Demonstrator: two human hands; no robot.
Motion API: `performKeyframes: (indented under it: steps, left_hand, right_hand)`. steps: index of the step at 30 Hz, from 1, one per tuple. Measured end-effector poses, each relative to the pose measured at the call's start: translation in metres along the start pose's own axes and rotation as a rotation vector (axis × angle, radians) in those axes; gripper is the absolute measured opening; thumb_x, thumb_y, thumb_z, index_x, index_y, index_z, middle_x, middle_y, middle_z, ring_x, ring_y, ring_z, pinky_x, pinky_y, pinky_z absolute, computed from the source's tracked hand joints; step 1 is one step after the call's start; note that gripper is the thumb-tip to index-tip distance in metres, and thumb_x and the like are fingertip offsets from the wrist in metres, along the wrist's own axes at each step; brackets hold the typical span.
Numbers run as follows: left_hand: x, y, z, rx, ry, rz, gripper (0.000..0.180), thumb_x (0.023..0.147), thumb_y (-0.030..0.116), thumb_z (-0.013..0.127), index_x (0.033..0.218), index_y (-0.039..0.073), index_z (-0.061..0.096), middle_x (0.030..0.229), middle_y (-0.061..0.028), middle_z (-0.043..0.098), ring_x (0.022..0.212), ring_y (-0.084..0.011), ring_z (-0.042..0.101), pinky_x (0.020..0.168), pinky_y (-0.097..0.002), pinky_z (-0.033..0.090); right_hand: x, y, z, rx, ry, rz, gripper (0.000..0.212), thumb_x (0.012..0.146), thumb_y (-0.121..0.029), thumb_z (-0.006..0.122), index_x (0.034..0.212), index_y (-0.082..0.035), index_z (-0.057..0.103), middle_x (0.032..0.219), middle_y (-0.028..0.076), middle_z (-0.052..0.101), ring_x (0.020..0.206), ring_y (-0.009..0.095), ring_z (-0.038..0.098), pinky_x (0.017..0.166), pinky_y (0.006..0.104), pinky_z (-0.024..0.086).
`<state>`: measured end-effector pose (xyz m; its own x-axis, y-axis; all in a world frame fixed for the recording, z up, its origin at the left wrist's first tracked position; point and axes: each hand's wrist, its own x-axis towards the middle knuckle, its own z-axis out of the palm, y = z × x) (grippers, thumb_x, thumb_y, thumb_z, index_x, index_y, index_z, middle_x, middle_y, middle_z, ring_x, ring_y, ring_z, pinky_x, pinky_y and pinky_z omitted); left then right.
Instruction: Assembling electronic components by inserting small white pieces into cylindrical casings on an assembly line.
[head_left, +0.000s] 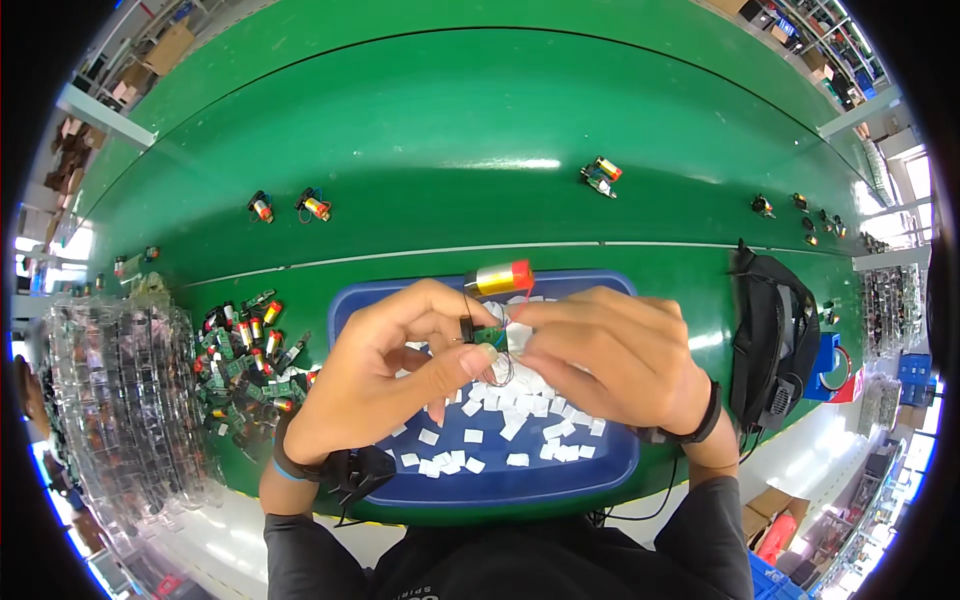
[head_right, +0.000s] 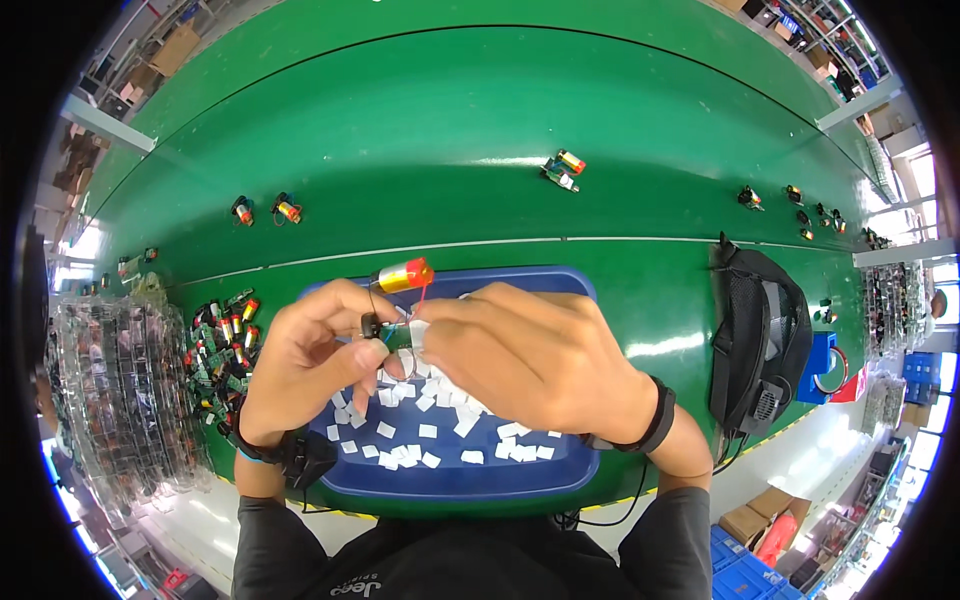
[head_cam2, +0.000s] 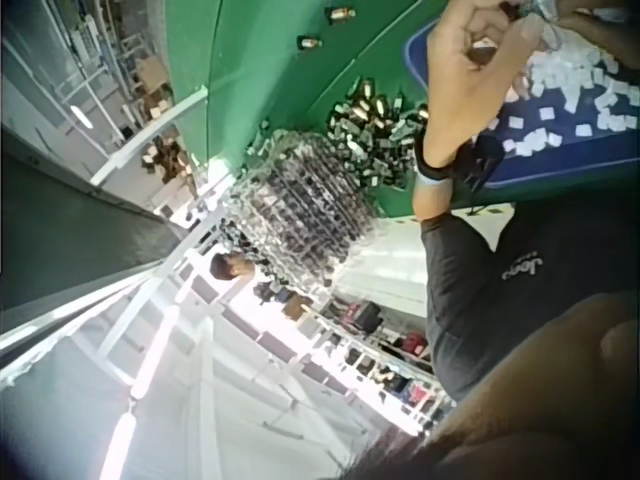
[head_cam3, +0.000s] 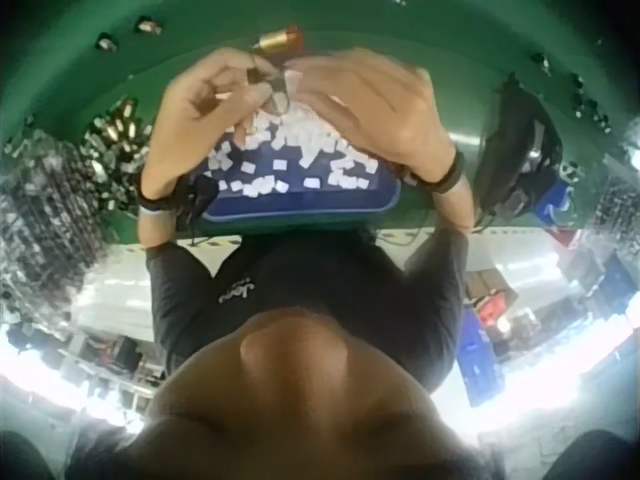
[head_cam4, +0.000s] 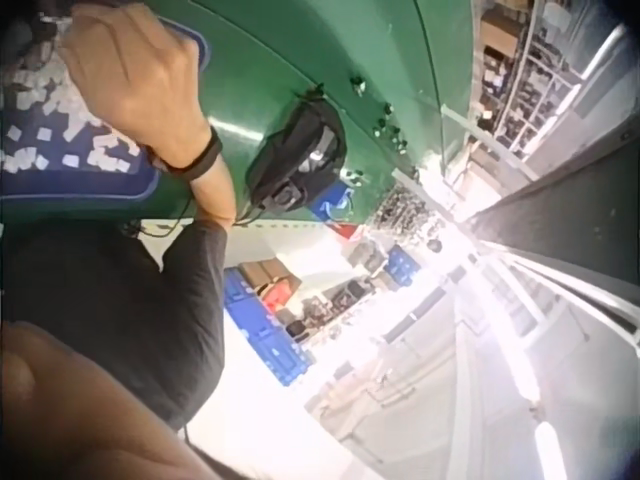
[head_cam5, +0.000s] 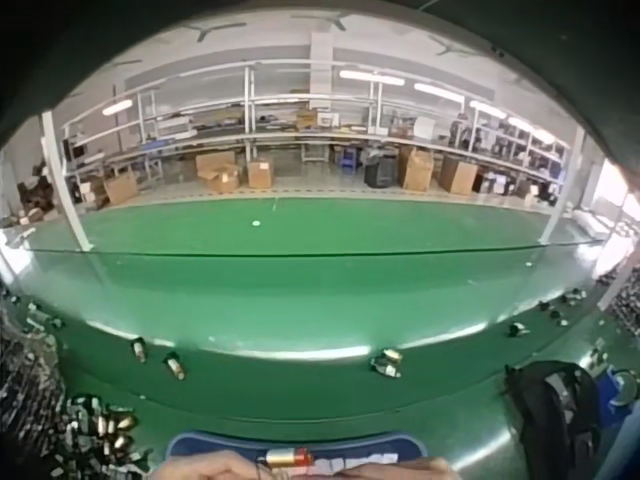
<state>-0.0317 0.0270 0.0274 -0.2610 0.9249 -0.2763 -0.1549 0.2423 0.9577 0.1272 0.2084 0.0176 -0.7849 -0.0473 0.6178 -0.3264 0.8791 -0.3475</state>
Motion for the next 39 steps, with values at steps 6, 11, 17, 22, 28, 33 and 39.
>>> performKeyframes:
  steps: [6, 11, 17, 22, 28, 33, 39]
  left_hand:
    - [-0.004, 0.0, 0.006, 0.224, 0.064, 0.142, 0.023, 0.096, 0.003, 0.061, 0.118, -0.003, 0.058, 0.099, -0.0113, 0.067, 0.075, -0.011, 0.066, 0.055, -0.0217, 0.054]
    - [-0.009, 0.003, 0.002, 0.313, 0.091, 0.195, 0.02, 0.095, 0.004, 0.063, 0.114, -0.002, 0.061, 0.1, -0.0085, 0.066, 0.075, -0.0117, 0.065, 0.057, -0.0227, 0.053]
    - [-0.009, 0.002, 0.001, 0.392, 0.046, 0.356, 0.018, 0.094, 0.004, 0.062, 0.111, -0.001, 0.061, 0.096, -0.0081, 0.065, 0.075, -0.0128, 0.065, 0.061, -0.0252, 0.052]
    - [-0.008, -0.004, 0.011, 0.462, 0.047, 0.379, 0.011, 0.094, 0.0, 0.057, 0.104, -0.001, 0.06, 0.092, -0.008, 0.063, 0.071, -0.0123, 0.063, 0.061, -0.0251, 0.051]
    - [-0.009, -0.004, 0.011, 0.344, 0.078, 0.133, 0.009, 0.093, 0.002, 0.05, 0.1, 0.003, 0.056, 0.1, -0.0108, 0.062, 0.093, -0.0176, 0.061, 0.078, -0.0302, 0.049]
    - [-0.003, -0.008, -0.006, -0.249, -0.148, 0.021, 0.019, 0.099, 0.012, 0.04, 0.105, 0.001, 0.055, 0.111, -0.0127, 0.06, 0.122, -0.0213, 0.05, 0.101, -0.0352, 0.041]
    - [-0.007, 0.001, 0.007, -0.309, 0.029, 0.019, 0.021, 0.098, 0.006, 0.048, 0.115, -0.002, 0.058, 0.118, -0.0138, 0.061, 0.111, -0.0199, 0.058, 0.095, -0.0341, 0.047]
  right_hand:
    - [0.001, -0.002, -0.007, 0.528, -0.132, 0.443, 0.013, 0.085, 0.003, 0.07, 0.096, 0.001, 0.063, 0.095, 0.011, 0.072, 0.075, 0.021, 0.069, 0.062, 0.0281, 0.055]
    - [0.004, 0.0, -0.018, 0.61, -0.114, 0.745, 0.014, 0.088, -0.005, 0.072, 0.099, -0.001, 0.064, 0.093, 0.01, 0.07, 0.079, 0.024, 0.069, 0.066, 0.0318, 0.056]
    - [0.015, -0.01, -0.01, 0.429, -0.006, 0.579, 0.024, 0.085, -0.002, 0.073, 0.108, 0.0, 0.066, 0.098, 0.011, 0.071, 0.085, 0.023, 0.069, 0.075, 0.0321, 0.055]
    - [0.01, -0.012, -0.006, 0.515, -0.06, 0.497, 0.033, 0.076, -0.003, 0.081, 0.106, -0.001, 0.069, 0.098, 0.011, 0.072, 0.087, 0.023, 0.067, 0.078, 0.0328, 0.054]
    - [0.008, -0.014, -0.004, 0.345, -0.048, 0.279, 0.033, 0.067, -0.003, 0.085, 0.097, -0.004, 0.073, 0.095, 0.008, 0.072, 0.085, 0.022, 0.064, 0.079, 0.0349, 0.055]
    - [0.008, -0.023, 0.001, 0.186, -0.036, 0.086, 0.026, 0.067, -0.001, 0.084, 0.09, -0.006, 0.074, 0.095, 0.003, 0.073, 0.083, 0.021, 0.062, 0.078, 0.0384, 0.056]
    - [0.007, -0.022, 0.001, 0.065, 0.033, 0.052, 0.024, 0.067, -0.001, 0.084, 0.089, -0.006, 0.075, 0.094, 0.0, 0.073, 0.082, 0.02, 0.061, 0.076, 0.0387, 0.056]
